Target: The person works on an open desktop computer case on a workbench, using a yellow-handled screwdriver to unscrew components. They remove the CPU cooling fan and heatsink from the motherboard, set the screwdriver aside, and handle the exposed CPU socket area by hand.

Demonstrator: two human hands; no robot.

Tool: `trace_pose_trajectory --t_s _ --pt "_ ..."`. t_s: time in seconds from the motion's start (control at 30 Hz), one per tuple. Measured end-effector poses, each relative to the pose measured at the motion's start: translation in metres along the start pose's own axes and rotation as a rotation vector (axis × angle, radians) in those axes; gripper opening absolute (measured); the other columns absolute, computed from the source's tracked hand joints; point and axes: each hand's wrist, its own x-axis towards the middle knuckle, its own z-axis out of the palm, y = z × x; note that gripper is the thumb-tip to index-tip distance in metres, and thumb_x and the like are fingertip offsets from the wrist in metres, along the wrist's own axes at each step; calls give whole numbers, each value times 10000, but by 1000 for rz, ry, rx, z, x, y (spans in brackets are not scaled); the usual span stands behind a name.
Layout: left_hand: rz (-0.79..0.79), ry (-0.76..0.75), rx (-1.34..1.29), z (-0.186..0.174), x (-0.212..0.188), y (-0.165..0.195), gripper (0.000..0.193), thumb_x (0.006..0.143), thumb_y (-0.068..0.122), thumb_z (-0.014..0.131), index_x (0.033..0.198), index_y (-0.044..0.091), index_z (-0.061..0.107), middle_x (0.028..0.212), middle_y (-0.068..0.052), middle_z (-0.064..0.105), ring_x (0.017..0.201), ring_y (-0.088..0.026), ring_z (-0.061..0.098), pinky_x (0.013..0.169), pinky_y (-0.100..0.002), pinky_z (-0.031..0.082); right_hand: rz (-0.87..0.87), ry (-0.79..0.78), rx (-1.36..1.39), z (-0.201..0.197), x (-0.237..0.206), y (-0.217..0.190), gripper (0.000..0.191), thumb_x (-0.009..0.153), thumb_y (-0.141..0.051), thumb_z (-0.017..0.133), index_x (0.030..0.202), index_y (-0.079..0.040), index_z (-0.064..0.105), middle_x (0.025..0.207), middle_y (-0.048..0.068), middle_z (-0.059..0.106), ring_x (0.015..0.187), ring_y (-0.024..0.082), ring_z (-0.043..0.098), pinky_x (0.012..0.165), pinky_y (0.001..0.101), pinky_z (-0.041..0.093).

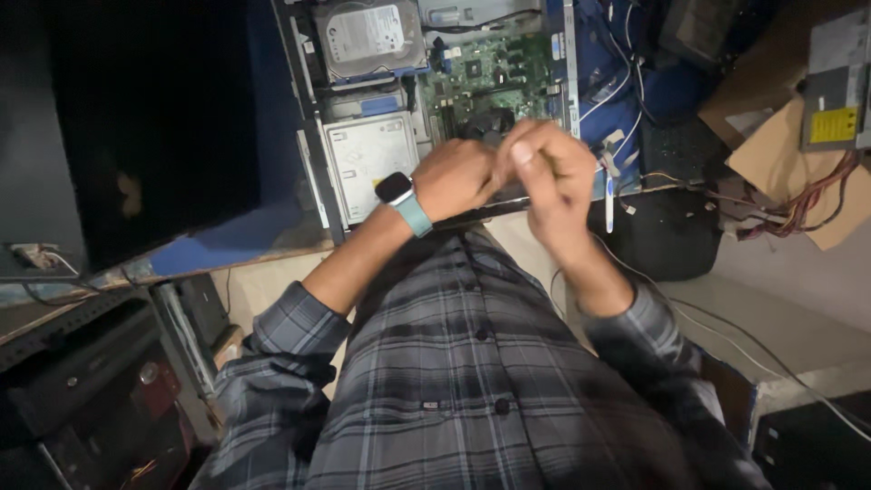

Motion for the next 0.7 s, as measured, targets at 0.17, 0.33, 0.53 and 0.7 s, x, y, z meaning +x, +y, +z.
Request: trace_pose_trajectory --t_s 0.17,0.33,0.53,0.7 --pt "-83 71 -95 11 -9 10 219 962 303 656 1018 100 713 932 -138 748 831 -398 702 700 -496 558 -60 220 19 26 -34 -1 228 1013 -136 665 970 7 493 900 56 549 802 109 513 680 269 409" --pt "15 24 -221 -2 -11 7 277 876 233 683 1105 92 752 1005 -106 763 873 -336 739 765 -434 580 -71 -60 -84 -6 -22 15 413 1015 -97 660 664 -35 452 651 45 538 502 79 397 504 276 262" --pt "185 95 -194 -14 -13 -3 210 943 227 690 1069 75 762 1102 -96 761 945 -314 744 825 -404 592 103 -355 -14 -42 -3 13 353 998 -89 650 666 -9 561 576 12 505 502 82 423 512 274 300" --pt "88 127 -95 -11 -14 -2 180 949 233 695 1019 94 786 1042 -83 764 890 -309 739 789 -411 586 -21 93 -32 -1 -15 -1 179 1076 -67 632 926 -3 556 850 75 629 748 125 589 628 256 469"
